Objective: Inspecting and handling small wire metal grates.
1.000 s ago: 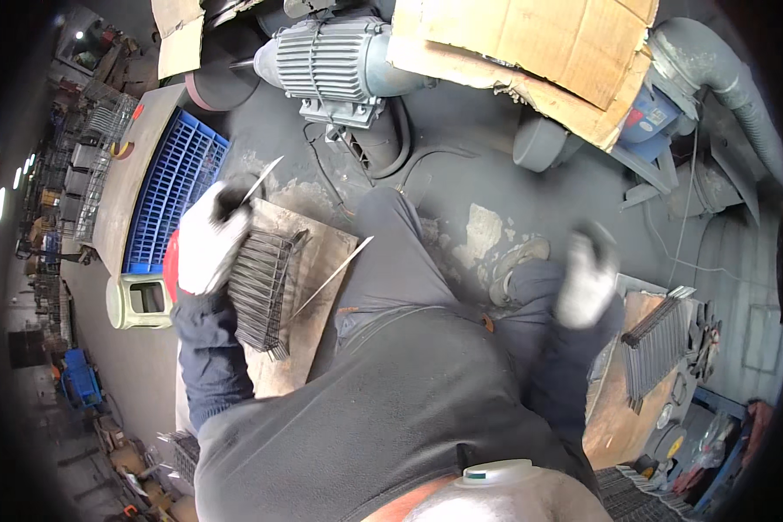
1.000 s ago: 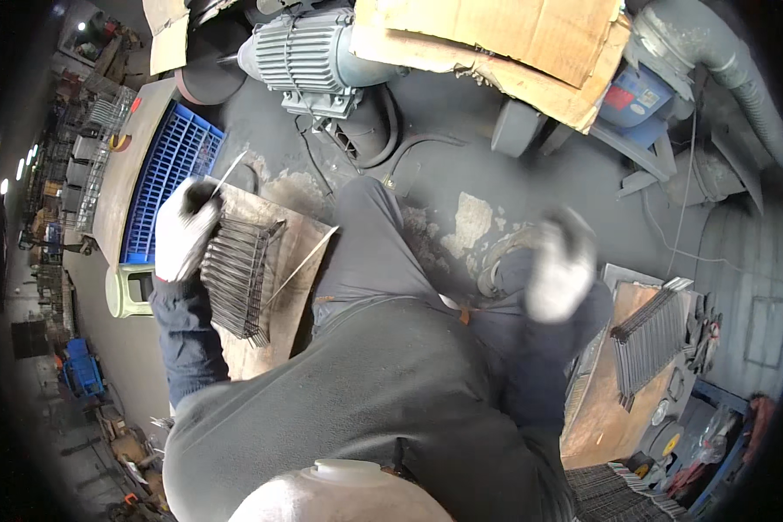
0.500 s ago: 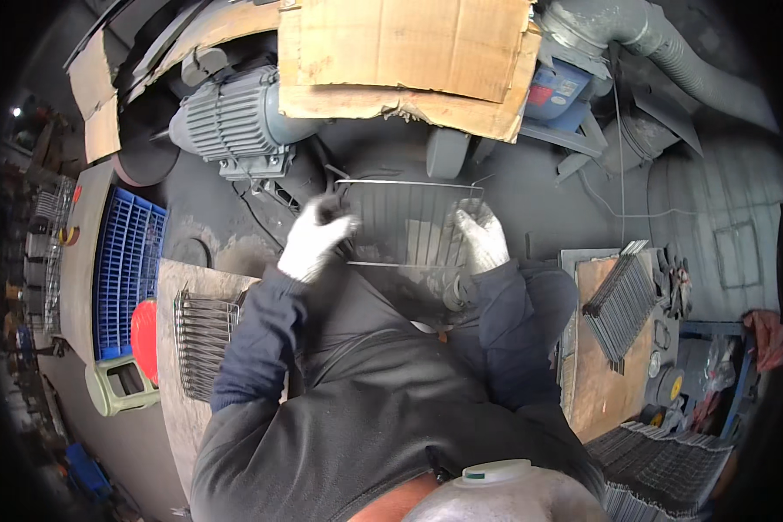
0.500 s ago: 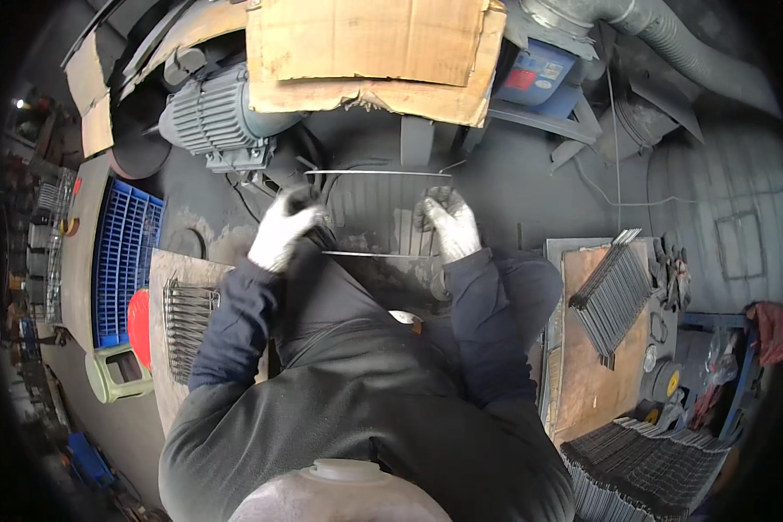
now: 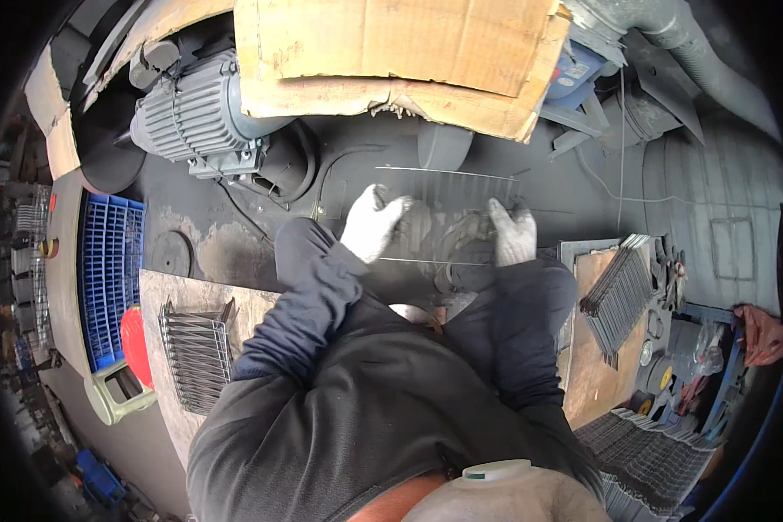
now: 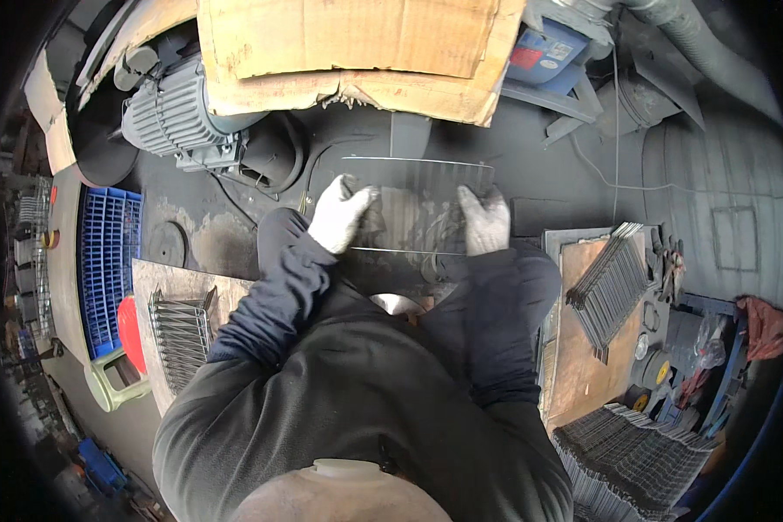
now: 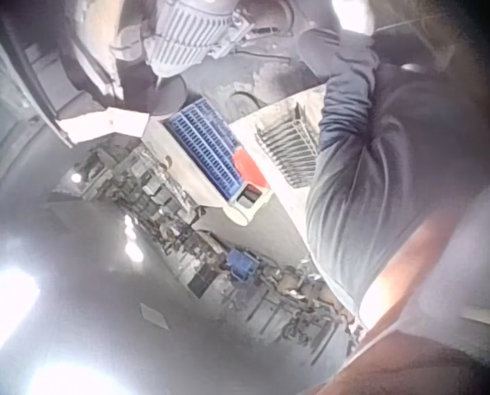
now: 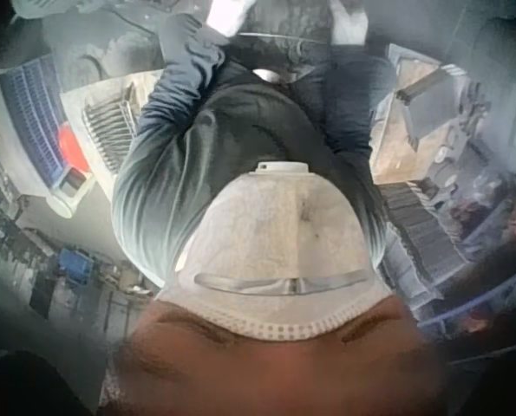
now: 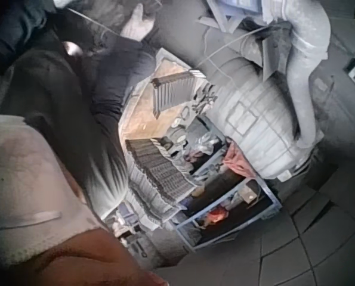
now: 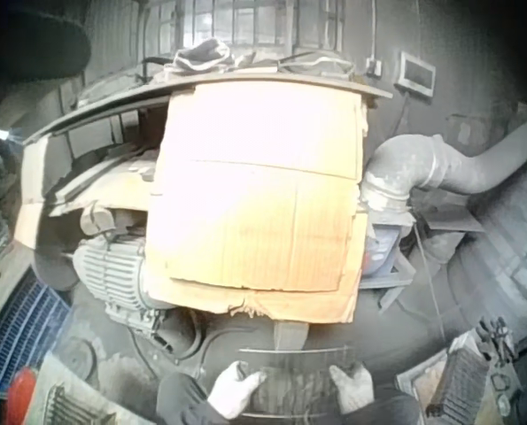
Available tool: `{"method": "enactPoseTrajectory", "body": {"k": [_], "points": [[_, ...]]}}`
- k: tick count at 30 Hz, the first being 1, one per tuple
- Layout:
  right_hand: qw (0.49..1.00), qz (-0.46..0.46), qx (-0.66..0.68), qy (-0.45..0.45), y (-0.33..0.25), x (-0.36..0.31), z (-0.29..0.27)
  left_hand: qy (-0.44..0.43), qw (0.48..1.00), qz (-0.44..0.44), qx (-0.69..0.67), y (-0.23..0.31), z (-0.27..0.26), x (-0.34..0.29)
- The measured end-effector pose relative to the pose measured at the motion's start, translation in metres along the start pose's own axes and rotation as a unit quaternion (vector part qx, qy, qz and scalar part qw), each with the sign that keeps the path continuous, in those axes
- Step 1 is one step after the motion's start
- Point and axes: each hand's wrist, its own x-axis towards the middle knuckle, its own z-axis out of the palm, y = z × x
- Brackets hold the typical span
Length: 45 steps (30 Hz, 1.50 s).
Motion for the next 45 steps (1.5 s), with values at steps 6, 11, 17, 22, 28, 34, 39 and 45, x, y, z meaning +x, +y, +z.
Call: {"method": "enactPoseTrajectory", "body": {"k": [6,11,17,22,28,34,39,45], "points": [[0.999,-0.016,-0.022,0.039,0.007,-0.008,0.020,-0.014,0.998,-0.014,-0.060,-0.011,-0.012,0.003],[0.997,0.055,-0.002,0.062,-0.011,-0.005,-0.031,-0.066,0.997,0.028,-0.034,-0.014,0.034,0.006],[0.999,0.036,-0.005,-0.022,0.006,-0.007,0.056,-0.011,0.992,-0.126,-0.022,0.029,-0.051,-0.012],[0.995,0.095,-0.024,0.008,0.021,-0.004,0.040,-0.027,0.993,-0.111,-0.042,0.034,-0.042,-0.005],[0.996,0.052,0.030,0.066,-0.005,-0.002,-0.019,-0.044,0.995,0.015,-0.088,-0.018,0.037,0.009],[0.998,0.064,-0.006,-0.013,0.030,0.001,0.064,0.004,0.985,-0.152,-0.078,0.006,-0.061,-0.011],[0.997,0.076,-0.015,0.007,0.002,-0.001,0.024,-0.133,0.987,-0.084,-0.006,0.064,-0.030,-0.002],[0.996,0.087,0.009,0.027,-0.017,0.008,-0.016,-0.045,0.996,-0.047,-0.056,0.017,0.022,-0.001]]}}
